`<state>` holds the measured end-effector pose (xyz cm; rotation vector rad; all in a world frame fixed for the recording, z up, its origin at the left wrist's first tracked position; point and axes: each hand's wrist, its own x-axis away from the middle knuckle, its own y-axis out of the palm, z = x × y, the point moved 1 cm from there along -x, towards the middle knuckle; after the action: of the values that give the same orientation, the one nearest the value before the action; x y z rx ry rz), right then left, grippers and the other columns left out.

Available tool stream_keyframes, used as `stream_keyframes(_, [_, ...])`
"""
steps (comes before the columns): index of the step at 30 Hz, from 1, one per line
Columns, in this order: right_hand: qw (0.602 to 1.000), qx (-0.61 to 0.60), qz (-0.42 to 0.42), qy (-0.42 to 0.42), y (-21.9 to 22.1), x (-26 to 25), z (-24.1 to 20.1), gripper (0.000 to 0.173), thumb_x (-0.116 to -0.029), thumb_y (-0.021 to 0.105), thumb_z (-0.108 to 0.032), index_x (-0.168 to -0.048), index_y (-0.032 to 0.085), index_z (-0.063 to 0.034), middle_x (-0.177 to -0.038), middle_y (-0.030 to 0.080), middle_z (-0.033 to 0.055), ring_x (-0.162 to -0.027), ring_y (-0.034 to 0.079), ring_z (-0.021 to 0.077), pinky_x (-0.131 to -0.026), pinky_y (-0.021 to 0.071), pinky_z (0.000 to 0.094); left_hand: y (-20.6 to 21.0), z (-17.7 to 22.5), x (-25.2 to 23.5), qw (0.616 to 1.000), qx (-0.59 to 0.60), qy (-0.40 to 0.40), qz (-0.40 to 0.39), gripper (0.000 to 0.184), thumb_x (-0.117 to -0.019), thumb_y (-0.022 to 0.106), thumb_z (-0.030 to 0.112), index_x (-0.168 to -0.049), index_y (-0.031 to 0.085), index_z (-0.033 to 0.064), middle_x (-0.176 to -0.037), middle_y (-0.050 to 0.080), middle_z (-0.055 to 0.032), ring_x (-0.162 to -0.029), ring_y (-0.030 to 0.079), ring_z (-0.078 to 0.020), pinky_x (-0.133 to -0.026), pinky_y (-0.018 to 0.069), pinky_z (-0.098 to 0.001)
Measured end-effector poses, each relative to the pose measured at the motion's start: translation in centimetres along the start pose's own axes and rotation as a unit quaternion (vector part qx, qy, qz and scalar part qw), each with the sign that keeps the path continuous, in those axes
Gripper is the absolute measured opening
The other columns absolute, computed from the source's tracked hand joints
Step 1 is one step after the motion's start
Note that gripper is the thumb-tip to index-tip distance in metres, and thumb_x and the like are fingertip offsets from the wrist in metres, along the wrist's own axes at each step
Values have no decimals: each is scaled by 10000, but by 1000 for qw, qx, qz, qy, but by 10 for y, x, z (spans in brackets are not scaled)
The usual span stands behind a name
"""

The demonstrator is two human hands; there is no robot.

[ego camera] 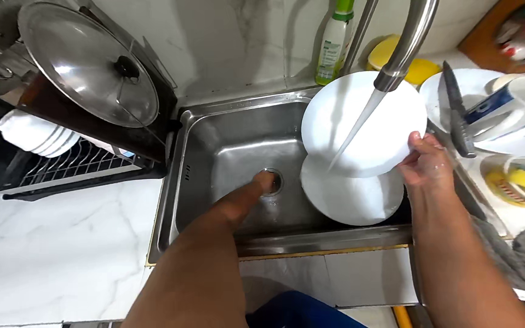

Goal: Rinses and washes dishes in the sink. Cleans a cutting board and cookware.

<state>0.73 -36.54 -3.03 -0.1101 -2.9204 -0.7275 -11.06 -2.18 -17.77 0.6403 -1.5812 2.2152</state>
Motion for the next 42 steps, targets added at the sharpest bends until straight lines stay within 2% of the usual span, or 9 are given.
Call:
stream_keyframes(3, [1000, -6, 6, -1, 0, 2, 3, 68, -1055, 527, -92, -1074, 579, -131, -864, 672, -29, -772, 682, 72, -735, 607, 280, 9, -10, -1, 1000, 1, -2, 9, 423, -965, 635, 144, -1375, 610, 44, -1318, 644, -241, -1245, 604, -433, -1048, 457, -638])
stream_keyframes(7, [1000, 15, 2, -7, 0, -2, -1, 83, -1062, 511, -102, -1122, 567, -115, -887, 664, -22, -792, 682, 83, -759, 606, 298, 3, 11, -6, 998, 21, -59, -21, 458, -942, 676, 119, -1380, 592, 13, -1382, 593, -260, -1301, 555, -452, -1076, 431, -649])
stream_keyframes(12, [1000, 26, -2, -5, -1, 1, 1, 82, -1063, 515, -105, -1124, 566, -120, -880, 656, -29, -787, 675, 73, -756, 602, 285, -1, 4, 6, 1000, 3, -1, -4, 414, -982, 632, 181, -1370, 608, 38, -1334, 630, -249, -1262, 589, -441, -1056, 446, -641])
stream_keyframes(18, [1000, 7, 0, -4, 0, -4, 1, 91, -1065, 489, -77, -1113, 560, -108, -876, 671, -8, -784, 691, 95, -755, 615, 309, 1, 15, -1, 998, -3, -55, -29, 475, -944, 679, 140, -1388, 577, 5, -1381, 589, -265, -1297, 555, -455, -1076, 435, -638])
stream_keyframes(22, [1000, 23, 2, -1, -1, -4, 2, 89, -1065, 494, -82, -1133, 547, -104, -901, 659, -7, -803, 683, 93, -774, 609, 313, -1, 4, 6, 1000, -3, -5, -14, 466, -958, 662, 157, -1400, 581, 31, -1356, 610, -262, -1280, 569, -455, -1067, 435, -649])
stream_keyframes(28, [1000, 18, -6, -1, 1, -5, 2, 99, -1066, 487, -74, -1137, 549, -103, -903, 671, -5, -805, 695, 99, -771, 620, 319, 7, 10, -2, 999, -6, -38, -21, 402, -974, 638, 109, -1355, 603, -11, -1366, 599, -270, -1300, 551, -461, -1094, 420, -634])
stream_keyframes(33, [1000, 24, 0, -2, 2, -2, 2, 111, -1064, 504, -84, -1163, 551, -101, -916, 666, -5, -814, 691, 93, -775, 614, 309, -1, 6, 11, 1000, -11, 9, -14, 451, -979, 623, 116, -1413, 559, 13, -1354, 604, -276, -1286, 566, -461, -1079, 432, -633])
stream_keyframes(38, [999, 48, -8, -5, 1, -5, 2, 109, -1071, 497, -112, -1168, 546, -107, -906, 652, -19, -793, 680, 87, -757, 608, 306, 5, 13, 1, 998, 4, -50, -24, 400, -980, 616, 75, -1365, 591, -34, -1402, 573, -275, -1325, 530, -465, -1113, 412, -628])
stream_keyframes(42, [999, 39, -17, -5, 3, -4, 1, 100, -1074, 486, -101, -1143, 557, -118, -902, 665, -22, -802, 687, 84, -771, 612, 311, -5, 11, 14, 1000, -4, -8, -7, 437, -989, 616, 113, -1415, 567, 31, -1358, 606, -268, -1286, 567, -455, -1077, 438, -623])
